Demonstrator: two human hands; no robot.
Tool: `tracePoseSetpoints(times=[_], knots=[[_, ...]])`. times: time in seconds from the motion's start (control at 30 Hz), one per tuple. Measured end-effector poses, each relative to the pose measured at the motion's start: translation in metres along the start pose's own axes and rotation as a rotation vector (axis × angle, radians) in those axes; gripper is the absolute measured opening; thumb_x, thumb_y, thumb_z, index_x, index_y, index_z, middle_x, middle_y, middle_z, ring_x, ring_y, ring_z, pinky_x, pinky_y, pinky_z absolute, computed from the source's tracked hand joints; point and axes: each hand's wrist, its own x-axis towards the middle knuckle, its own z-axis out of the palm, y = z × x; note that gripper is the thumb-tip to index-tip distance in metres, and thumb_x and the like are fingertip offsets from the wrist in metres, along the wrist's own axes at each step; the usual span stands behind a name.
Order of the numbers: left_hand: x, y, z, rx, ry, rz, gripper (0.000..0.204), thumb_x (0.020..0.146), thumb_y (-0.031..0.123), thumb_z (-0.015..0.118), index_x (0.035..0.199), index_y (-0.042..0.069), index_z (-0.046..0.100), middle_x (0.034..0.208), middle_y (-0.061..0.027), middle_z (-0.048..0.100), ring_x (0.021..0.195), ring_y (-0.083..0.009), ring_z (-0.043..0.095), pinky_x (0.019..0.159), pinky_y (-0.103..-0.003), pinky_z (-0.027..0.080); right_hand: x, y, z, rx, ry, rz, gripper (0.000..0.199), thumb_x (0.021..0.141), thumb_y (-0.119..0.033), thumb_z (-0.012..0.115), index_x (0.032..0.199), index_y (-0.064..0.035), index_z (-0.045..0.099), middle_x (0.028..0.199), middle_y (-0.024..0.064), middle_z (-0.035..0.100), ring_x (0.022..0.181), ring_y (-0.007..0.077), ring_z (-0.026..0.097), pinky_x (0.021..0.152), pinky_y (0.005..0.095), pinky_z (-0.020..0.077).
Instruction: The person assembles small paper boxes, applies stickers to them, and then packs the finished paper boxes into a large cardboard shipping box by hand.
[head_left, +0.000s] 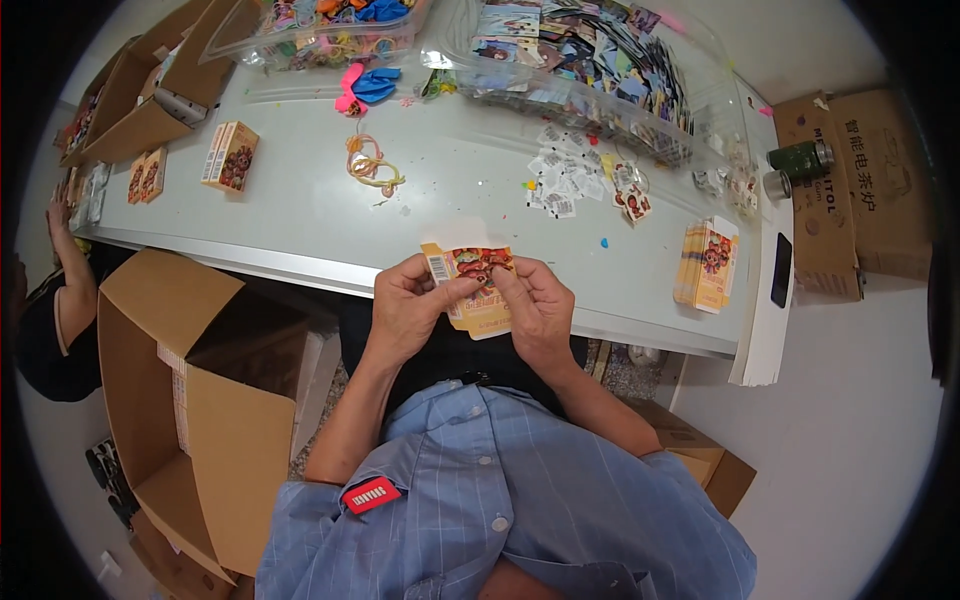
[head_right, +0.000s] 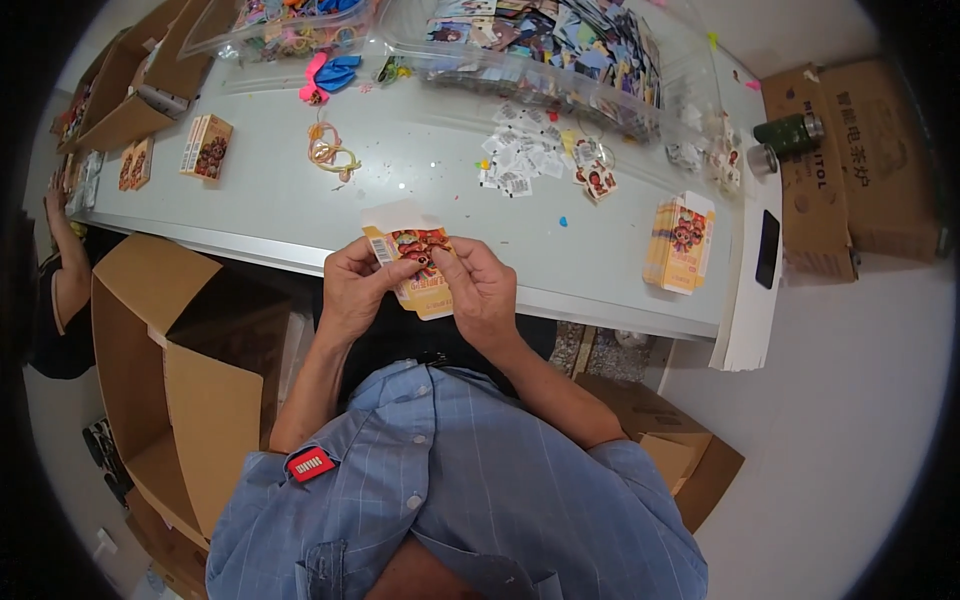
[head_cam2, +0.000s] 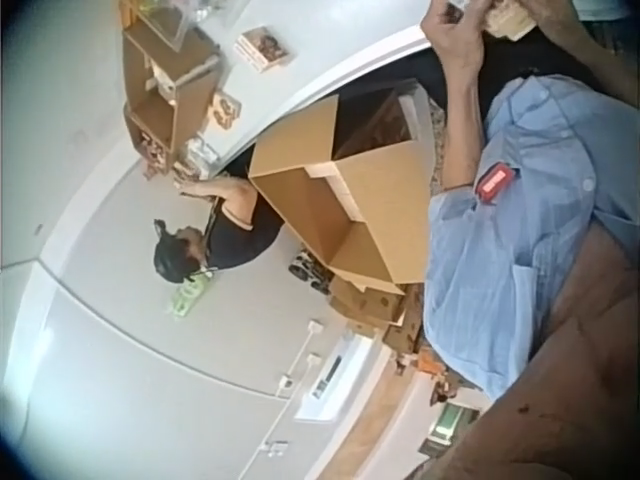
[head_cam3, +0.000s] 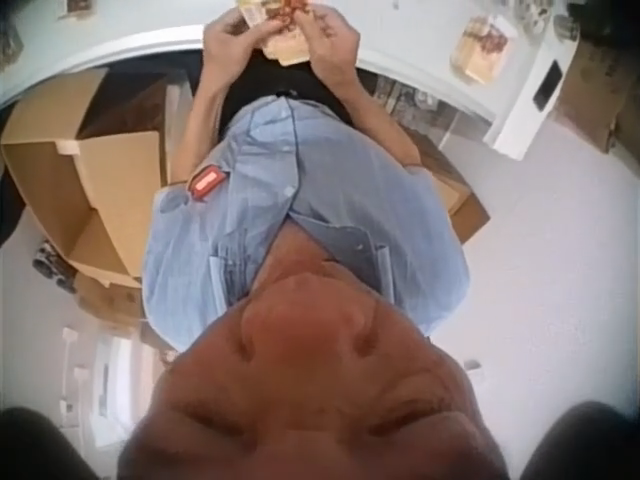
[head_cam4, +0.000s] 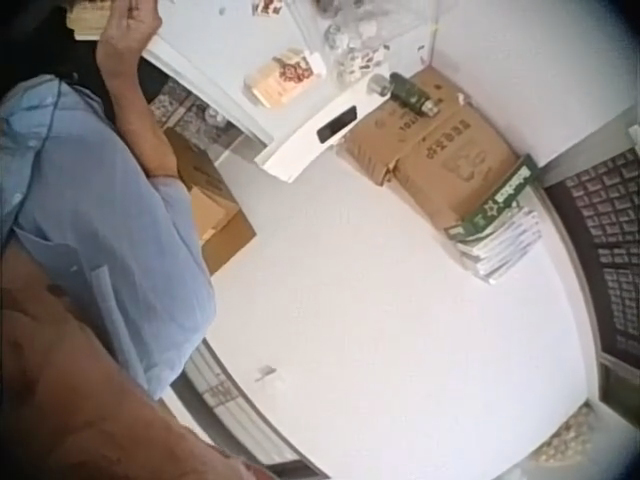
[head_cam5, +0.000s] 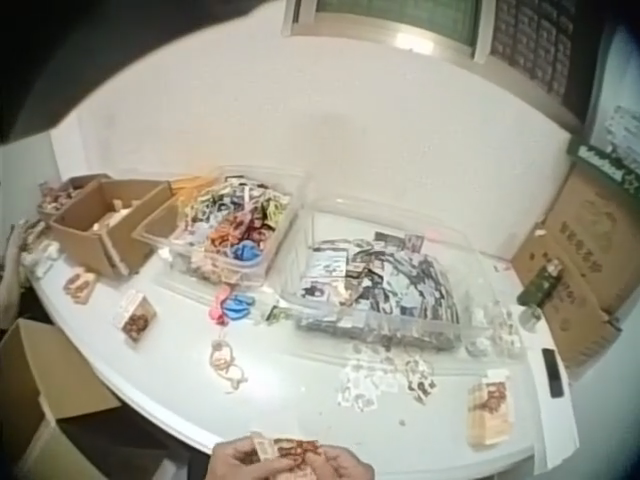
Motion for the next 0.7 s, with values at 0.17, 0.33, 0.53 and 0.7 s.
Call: tracePoseSetpoints(times=[0.17,0.33,0.53,0.7], knots=[[0.002,-0.011,0.012,0.181,0.296,0.206,0.062,0.084,0.005,0.083,0.137,-0.006,0.052,0.110,-0.0162,0.073,0.095,-0.0136,0.070,0.080,-0.027,0.057,0.005,0.005,0.013,-0.083,0.098,-0.160,0.025,0.104,-0.005,0.058,0.125,0.0073,0.057,0.106,0.0117,0.072,0.094,0.0104,0.068,0.083,0.0235,0.0542],[0.011,-0.012,0.003,0.532,0.214,0.338,0.071,0.084,0.005,0.082,0.145,0.000,0.047,0.113,-0.0158,0.073,0.099,-0.0171,0.070,0.087,-0.030,0.056,0.022,0.011,0.004,-0.132,0.069,-0.267,0.036,0.104,-0.005,0.056,0.137,0.0059,0.047,0.122,0.0146,0.065,0.108,0.0139,0.064,0.093,0.0261,0.0512],[0.020,-0.001,0.000,0.571,0.032,0.330,0.068,0.087,0.003,0.077,0.148,0.006,0.046,0.118,-0.0167,0.072,0.099,-0.0201,0.071,0.089,-0.032,0.057,0.023,0.022,0.004,-0.037,0.083,-0.207,0.045,0.104,-0.003,0.055,0.144,0.0050,0.038,0.133,0.0172,0.059,0.119,0.0171,0.059,0.101,0.0295,0.0475],[0.023,0.001,-0.006,0.517,0.016,0.329,0.064,0.089,-0.001,0.073,0.147,0.008,0.049,0.116,-0.0158,0.072,0.100,-0.0206,0.071,0.087,-0.032,0.057,0.029,0.019,-0.004,-0.131,0.024,-0.239,0.051,0.102,0.001,0.055,0.149,0.0038,0.034,0.136,0.0199,0.055,0.122,0.0200,0.058,0.104,0.0317,0.0470]])
